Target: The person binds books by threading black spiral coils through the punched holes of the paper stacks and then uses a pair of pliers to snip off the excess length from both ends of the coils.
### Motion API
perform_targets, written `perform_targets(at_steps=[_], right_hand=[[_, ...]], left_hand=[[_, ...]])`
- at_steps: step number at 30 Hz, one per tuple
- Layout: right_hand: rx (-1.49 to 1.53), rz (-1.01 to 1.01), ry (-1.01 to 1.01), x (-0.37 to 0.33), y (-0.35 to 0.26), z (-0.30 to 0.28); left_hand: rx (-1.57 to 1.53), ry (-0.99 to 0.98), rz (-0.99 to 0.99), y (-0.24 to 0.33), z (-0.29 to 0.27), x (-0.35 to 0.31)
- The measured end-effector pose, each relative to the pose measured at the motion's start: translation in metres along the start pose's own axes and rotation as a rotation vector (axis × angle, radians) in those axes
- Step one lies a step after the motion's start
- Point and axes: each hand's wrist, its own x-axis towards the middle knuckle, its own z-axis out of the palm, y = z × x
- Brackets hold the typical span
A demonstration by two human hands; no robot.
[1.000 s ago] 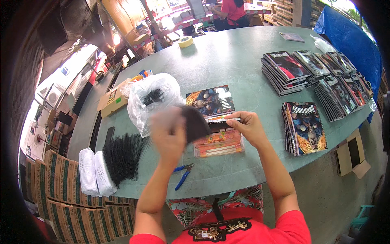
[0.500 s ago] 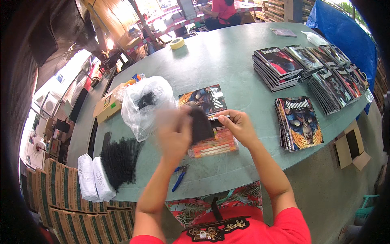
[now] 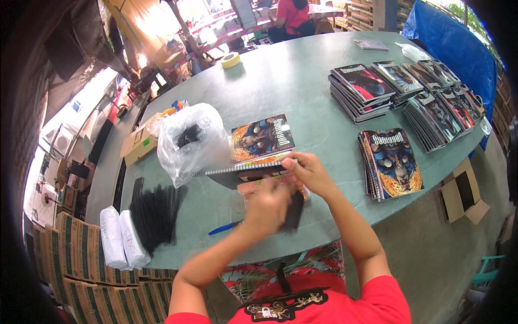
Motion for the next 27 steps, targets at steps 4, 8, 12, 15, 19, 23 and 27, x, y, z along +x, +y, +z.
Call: perform_targets(at_steps=[4, 8, 12, 15, 19, 23, 27], right_hand=[[0.061, -0.057, 0.084, 0.002, -0.001, 0.012], [-0.013, 0.05, 0.125, 0.001, 0.024, 0.001], [-0.279, 0.104, 0.111, -0.003, 0.014, -0.002], [-0.244, 0.041, 0.144, -0.007, 0.017, -0.003], [-0.392, 0.002, 0.188, -0.011, 0.017, -0.005], [-0.461, 0.042, 0.195, -0.013, -0.009, 0.006], [-0.48, -0.124, 0.27, -0.012, 0.008, 0.01]], left_hand=[[0.093, 0.204, 0.179, -0.007, 0.001, -0.007], [0.139, 0.245, 0.241, 0.004, -0.023, 0.056], [0.085, 0.034, 0.177, -0.004, -0.016, 0.066], [0.039, -0.033, 0.161, -0.005, -0.021, 0.07], [-0.028, -0.108, 0.131, 0.003, -0.029, 0.073], [-0.058, -0.101, 0.067, -0.003, -0.029, 0.072], [-0.055, -0.096, -0.02, -0.003, -0.031, 0.079]])
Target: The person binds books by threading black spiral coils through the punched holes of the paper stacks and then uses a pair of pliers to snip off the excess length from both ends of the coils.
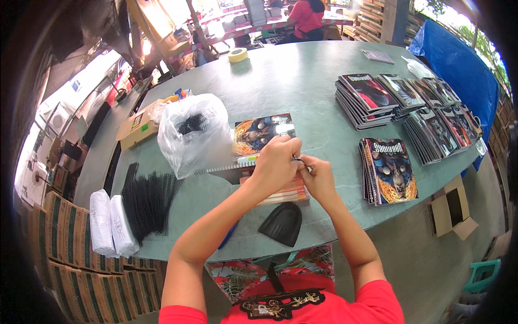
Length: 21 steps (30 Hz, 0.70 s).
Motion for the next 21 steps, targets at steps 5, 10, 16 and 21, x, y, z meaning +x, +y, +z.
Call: perform_targets(at_steps=[5, 10, 16, 21], right_hand=[[0.148, 0.182, -0.124, 0.02, -0.003, -0.014], [-0.294, -0.306, -0.151, 0.049, -0.043, -0.015], [-0.475, -0.245, -0.646, 0.08, -0.094, 0.082], [-0.198, -0.247, -0.69, 0.095, -0.084, 0.11]], left_hand=[[0.327, 0.306, 0.218, 0.004, -0.018, -0.049], [0.253, -0.555, -0.409, -0.088, -0.027, -0.192], [0.315, -0.11, -0.445, -0.127, 0.005, -0.23], [-0.656, 0.066, -0.757, -0.087, -0.056, -0.153]])
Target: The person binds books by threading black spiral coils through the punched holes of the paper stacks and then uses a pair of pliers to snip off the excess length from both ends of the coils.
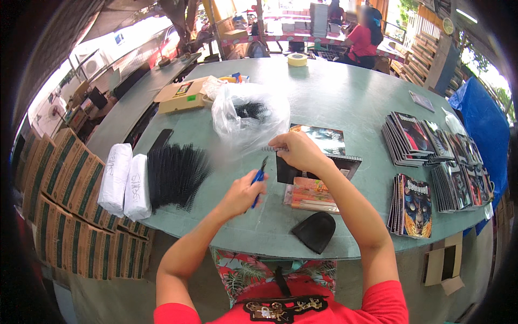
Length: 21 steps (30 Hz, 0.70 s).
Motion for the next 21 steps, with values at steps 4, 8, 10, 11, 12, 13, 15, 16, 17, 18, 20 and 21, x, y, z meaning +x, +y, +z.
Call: perform_targets(at_steps=[4, 8, 10, 11, 12, 13, 15, 16, 17, 18, 20, 21], right_hand=[[0.105, 0.022, -0.063, -0.001, -0.015, -0.004], [0.091, -0.066, -0.076, -0.008, -0.013, 0.002], [0.045, -0.06, -0.028, -0.007, -0.013, 0.006], [0.013, -0.057, 0.002, -0.006, -0.012, 0.005], [0.024, -0.059, 0.006, -0.006, -0.011, 0.005], [0.033, -0.08, 0.0, -0.006, -0.009, 0.005], [0.057, -0.128, -0.009, -0.007, -0.006, 0.008], [0.04, -0.157, 0.003, -0.007, -0.005, 0.008], [0.026, -0.189, 0.012, -0.007, -0.006, 0.009], [0.012, -0.221, 0.022, -0.008, -0.007, 0.01], [-0.012, -0.063, 0.135, -0.012, -0.017, 0.012], [-0.027, 0.016, 0.195, -0.013, -0.02, 0.011]], left_hand=[[-0.069, -0.046, -0.063, 0.017, -0.005, 0.006], [0.058, -0.078, -0.084, 0.036, -0.007, 0.008], [0.15, -0.072, -0.105, 0.036, -0.011, 0.011], [0.197, -0.073, -0.105, 0.037, -0.012, 0.013], [0.229, -0.083, -0.112, 0.036, -0.012, 0.013], [0.215, -0.084, -0.126, 0.036, -0.01, 0.013], [0.193, -0.08, -0.158, 0.039, -0.008, 0.014], [0.331, -0.032, -0.028, 0.035, -0.008, 0.017], [0.468, 0.022, 0.1, 0.029, -0.009, 0.019], [0.604, 0.074, 0.228, 0.023, -0.011, 0.02], [0.717, 0.091, 0.158, 0.019, -0.013, 0.017], [0.774, 0.099, 0.127, 0.02, -0.014, 0.016]])
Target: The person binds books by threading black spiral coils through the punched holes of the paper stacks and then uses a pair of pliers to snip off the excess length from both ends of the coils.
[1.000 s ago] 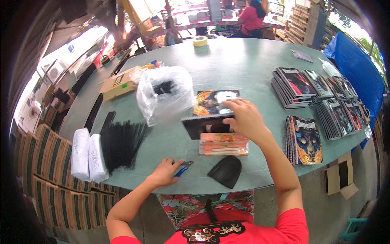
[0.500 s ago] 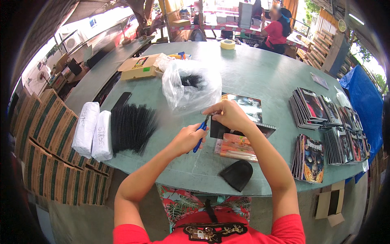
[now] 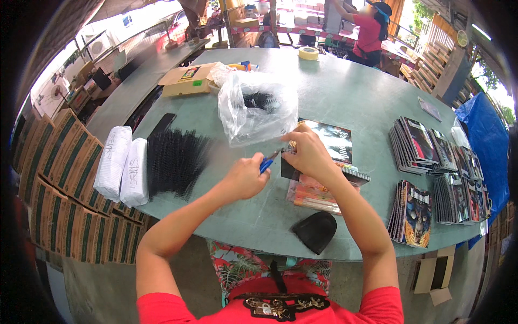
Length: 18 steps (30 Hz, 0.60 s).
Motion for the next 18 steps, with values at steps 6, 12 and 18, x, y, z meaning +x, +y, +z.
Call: perform_targets(at_steps=[6, 12, 18], right_hand=[[-0.045, 0.017, -0.041, -0.002, 0.002, -0.001], [-0.112, -0.038, -0.216, 0.018, 0.003, -0.002], [-0.015, -0.026, -0.134, 0.098, 0.015, -0.03]], left_hand=[[-1.56, -0.73, -0.386, 0.009, -0.014, -0.004], [-0.413, -0.217, -0.097, -0.003, -0.003, -0.002], [-0.897, -0.373, -0.181, -0.009, -0.003, 0.008]])
